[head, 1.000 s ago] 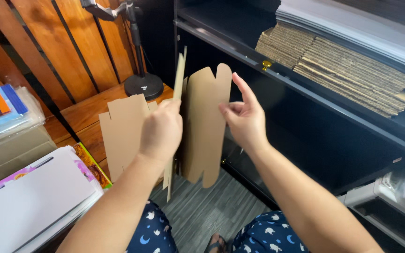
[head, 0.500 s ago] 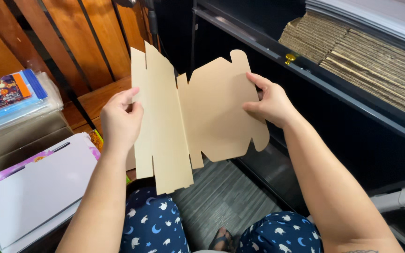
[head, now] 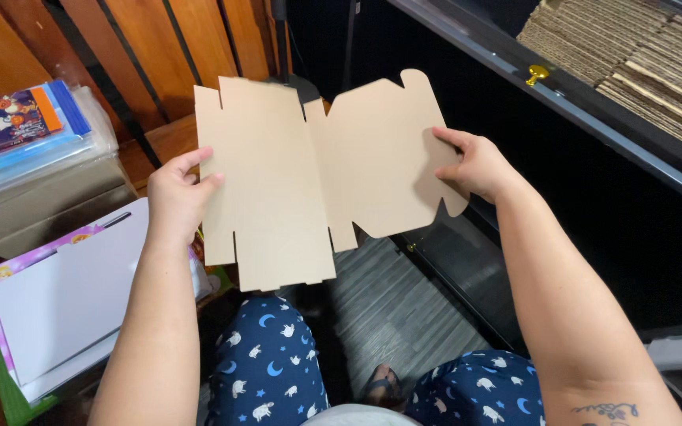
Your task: The person sits on the floor and repeatedly takes flat, pre-cut cardboard pieces from a stack on a shelf. They unfold each piece to check it, then place it onto a growing pile on the floor.
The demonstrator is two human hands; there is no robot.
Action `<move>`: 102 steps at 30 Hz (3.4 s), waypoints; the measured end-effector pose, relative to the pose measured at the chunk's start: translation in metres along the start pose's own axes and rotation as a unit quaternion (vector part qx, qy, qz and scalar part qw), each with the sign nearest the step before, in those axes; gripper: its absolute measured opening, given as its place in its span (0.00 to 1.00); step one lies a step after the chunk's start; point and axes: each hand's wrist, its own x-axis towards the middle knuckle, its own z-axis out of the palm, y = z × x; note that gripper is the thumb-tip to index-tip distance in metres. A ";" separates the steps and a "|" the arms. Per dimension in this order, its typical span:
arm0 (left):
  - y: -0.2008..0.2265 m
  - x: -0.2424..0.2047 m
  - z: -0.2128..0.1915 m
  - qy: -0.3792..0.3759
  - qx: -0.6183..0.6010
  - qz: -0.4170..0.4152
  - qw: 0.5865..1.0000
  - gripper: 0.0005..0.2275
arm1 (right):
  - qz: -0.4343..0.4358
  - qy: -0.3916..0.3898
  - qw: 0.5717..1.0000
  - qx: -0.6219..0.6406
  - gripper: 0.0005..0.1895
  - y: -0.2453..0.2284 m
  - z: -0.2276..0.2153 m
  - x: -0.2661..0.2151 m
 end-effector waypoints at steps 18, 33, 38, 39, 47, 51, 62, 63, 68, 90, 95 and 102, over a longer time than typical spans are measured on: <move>-0.109 0.040 0.035 0.015 0.282 0.000 0.959 0.24 | 0.049 0.082 0.991 0.093 0.15 0.124 0.080 0.069; -0.131 0.030 0.065 0.012 0.342 -0.112 0.933 0.26 | 0.066 0.083 0.994 0.006 0.21 0.162 0.124 0.066; -0.150 0.034 0.070 0.010 0.384 -0.147 0.912 0.29 | 0.071 0.050 0.995 -0.041 0.29 0.163 0.131 0.059; -0.147 0.032 0.071 0.008 0.387 -0.153 0.909 0.29 | 0.062 0.059 0.995 -0.045 0.30 0.162 0.133 0.058; -0.131 0.023 0.077 0.011 0.419 -0.179 0.890 0.31 | 0.056 0.062 0.993 -0.089 0.33 0.159 0.144 0.057; -0.129 0.023 0.078 0.017 0.402 -0.182 0.897 0.32 | 0.052 0.048 0.992 -0.100 0.35 0.154 0.146 0.055; -0.101 0.013 0.077 0.019 0.417 -0.186 0.890 0.25 | 0.079 0.044 0.990 -0.111 0.39 0.163 0.157 0.061; -0.107 0.015 0.077 0.019 0.421 -0.184 0.888 0.25 | 0.079 0.043 0.990 -0.113 0.39 0.161 0.156 0.060; -0.110 0.012 0.081 0.022 0.436 -0.162 0.885 0.25 | 0.066 0.062 0.985 -0.150 0.39 0.163 0.167 0.056; -0.037 0.005 0.125 -0.243 0.447 -0.197 0.838 0.36 | -0.047 -0.168 0.928 -0.331 0.28 0.025 0.239 -0.018; -0.085 0.035 0.140 -0.254 0.455 -0.208 0.828 0.36 | -0.038 -0.172 0.921 -0.347 0.30 0.025 0.246 -0.016; -0.054 0.031 0.141 -0.315 0.534 -0.189 0.762 0.35 | -0.039 -0.158 0.916 -0.366 0.27 0.016 0.253 -0.018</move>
